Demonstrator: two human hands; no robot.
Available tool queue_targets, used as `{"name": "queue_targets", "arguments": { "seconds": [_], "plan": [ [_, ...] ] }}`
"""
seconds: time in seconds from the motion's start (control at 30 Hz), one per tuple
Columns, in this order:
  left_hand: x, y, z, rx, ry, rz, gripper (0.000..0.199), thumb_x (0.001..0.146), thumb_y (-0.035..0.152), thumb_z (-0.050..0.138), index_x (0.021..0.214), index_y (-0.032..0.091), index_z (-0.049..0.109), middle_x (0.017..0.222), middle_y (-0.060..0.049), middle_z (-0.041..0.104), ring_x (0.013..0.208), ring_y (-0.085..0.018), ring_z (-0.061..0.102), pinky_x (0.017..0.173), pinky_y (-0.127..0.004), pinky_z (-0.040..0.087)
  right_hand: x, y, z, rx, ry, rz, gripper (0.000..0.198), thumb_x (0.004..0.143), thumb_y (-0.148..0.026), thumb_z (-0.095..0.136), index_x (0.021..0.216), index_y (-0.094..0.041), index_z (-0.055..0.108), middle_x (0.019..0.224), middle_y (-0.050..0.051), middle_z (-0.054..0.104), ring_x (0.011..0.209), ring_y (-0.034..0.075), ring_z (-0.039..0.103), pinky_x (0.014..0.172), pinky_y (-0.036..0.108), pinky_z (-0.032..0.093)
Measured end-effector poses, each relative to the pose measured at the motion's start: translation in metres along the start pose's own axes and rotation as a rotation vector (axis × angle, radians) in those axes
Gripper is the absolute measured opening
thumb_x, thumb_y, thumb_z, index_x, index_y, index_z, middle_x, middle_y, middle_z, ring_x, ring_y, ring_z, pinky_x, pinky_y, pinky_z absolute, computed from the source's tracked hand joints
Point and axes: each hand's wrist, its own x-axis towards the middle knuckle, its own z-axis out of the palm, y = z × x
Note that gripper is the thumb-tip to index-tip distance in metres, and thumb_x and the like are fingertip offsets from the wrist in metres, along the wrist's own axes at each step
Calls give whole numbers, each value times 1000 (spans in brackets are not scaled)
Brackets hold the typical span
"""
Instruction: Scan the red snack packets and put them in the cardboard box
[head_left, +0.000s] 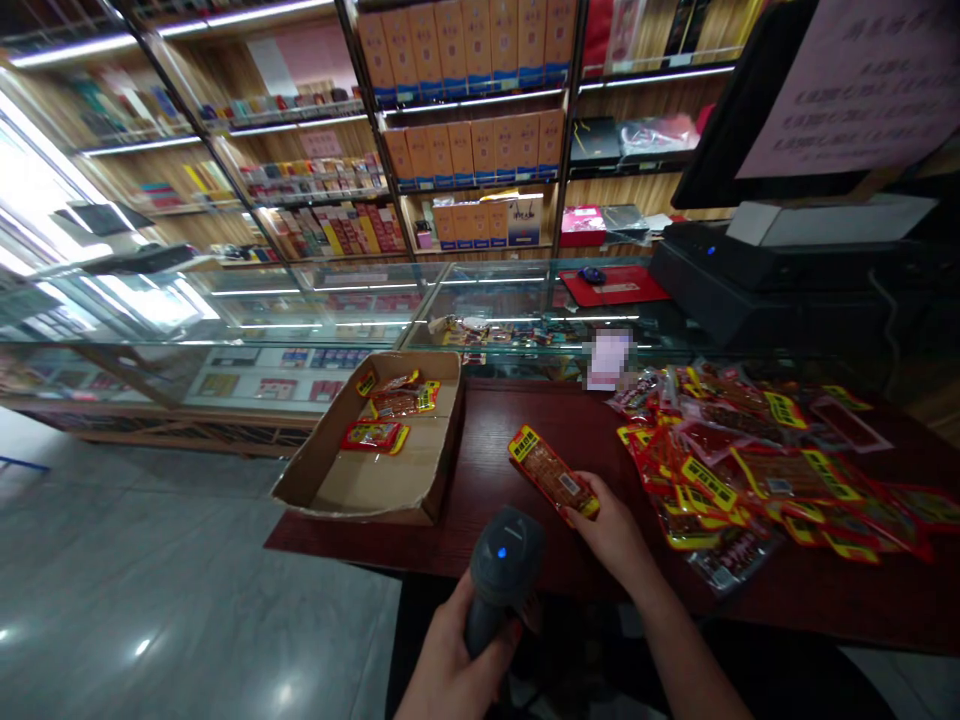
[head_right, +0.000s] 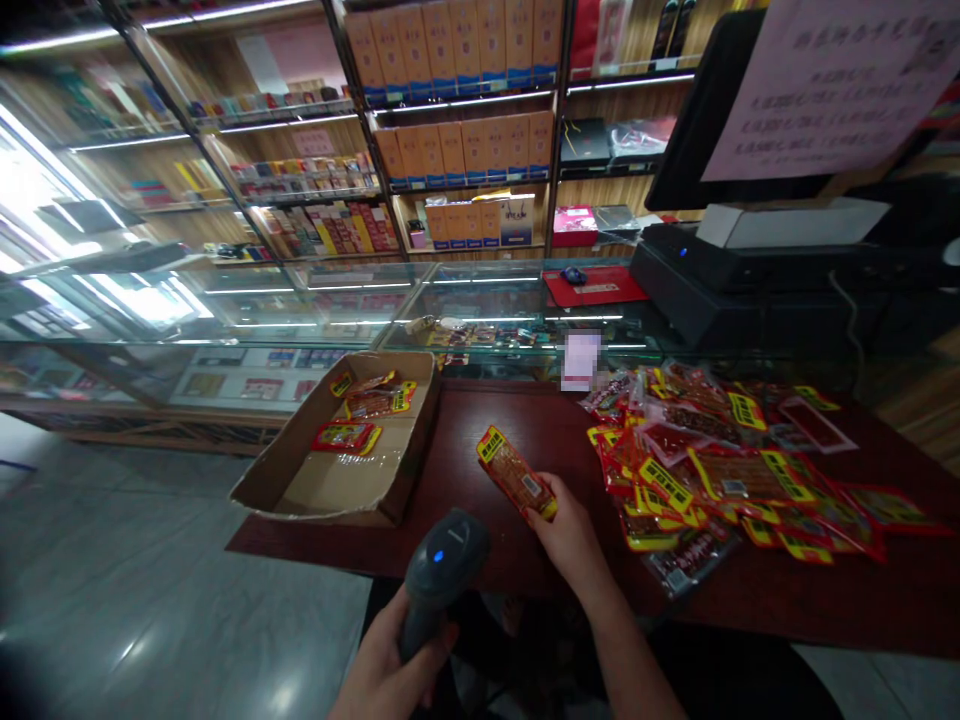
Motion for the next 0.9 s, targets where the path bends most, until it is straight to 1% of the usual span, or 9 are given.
{"name": "queue_targets", "arguments": {
  "seconds": [0.13, 0.3, 0.37, 0.43, 0.57, 0.67, 0.77, 0.83, 0.9],
  "plan": [
    [0, 2, 0, 7, -17, 7, 23, 84, 30, 75, 102, 18, 72, 61, 7, 51, 51, -10, 45, 51, -20, 39, -2, 0, -1, 9, 7, -25, 41, 73, -32, 67, 114, -26, 67, 110, 6, 81, 99, 27, 78, 90, 40, 60],
    [-1, 5, 1, 11, -31, 7, 24, 82, 33, 77, 99, 17, 75, 58, 6, 52, 53, -13, 46, 55, -23, 42, 1, 2, 0, 3, 33, -110, 44, 74, -31, 62, 117, -24, 65, 118, 12, 80, 106, 29, 77, 98, 44, 58],
    [0, 5, 1, 3, -50, 8, 25, 81, 34, 78, 99, 17, 75, 57, 7, 50, 52, -13, 45, 54, -23, 41, 0, 2, 0, -1, 25, -101, 44, 74, -32, 62, 117, -25, 65, 117, 11, 80, 106, 29, 77, 98, 44, 58],
    [1, 3, 1, -15, -60, 1, 28, 81, 35, 79, 102, 17, 75, 56, 7, 49, 51, -12, 43, 51, -22, 39, -2, -1, 0, 1, 4, -56, 43, 73, -32, 64, 116, -26, 65, 114, 9, 80, 103, 29, 77, 96, 44, 59],
    [7, -9, 0, -81, -51, -28, 36, 81, 35, 79, 111, 16, 72, 59, 9, 50, 48, -10, 41, 45, -20, 35, 2, -20, -4, 133, -8, 40, 48, 73, -41, 70, 118, -25, 65, 108, 8, 82, 96, 30, 79, 91, 44, 61],
    [11, -20, -6, -131, -32, -23, 41, 83, 36, 74, 118, 15, 66, 57, 11, 45, 44, -9, 39, 42, -18, 33, 16, -49, 0, 239, -10, 7, 55, 73, -46, 75, 122, -22, 66, 111, 9, 82, 97, 29, 79, 90, 41, 62],
    [8, -29, -15, -150, 27, -3, 43, 85, 40, 75, 119, 15, 64, 57, 12, 44, 43, -8, 38, 42, -18, 32, 42, -88, 25, 250, -91, -148, 54, 75, -37, 76, 126, -22, 67, 118, 8, 81, 100, 26, 78, 91, 39, 62],
    [4, -32, -22, -159, 69, -4, 45, 84, 43, 77, 117, 15, 65, 56, 12, 45, 43, -8, 39, 42, -18, 31, 63, -117, 54, 194, -188, -246, 50, 76, -26, 75, 126, -23, 69, 119, 7, 80, 103, 24, 78, 93, 38, 61],
    [0, -34, -28, -169, 103, -19, 46, 83, 45, 79, 116, 16, 65, 55, 12, 46, 43, -8, 41, 42, -18, 31, 85, -145, 91, 35, -291, -299, 49, 77, -18, 76, 126, -21, 70, 120, 7, 81, 104, 23, 77, 96, 37, 60]
  ]
}}
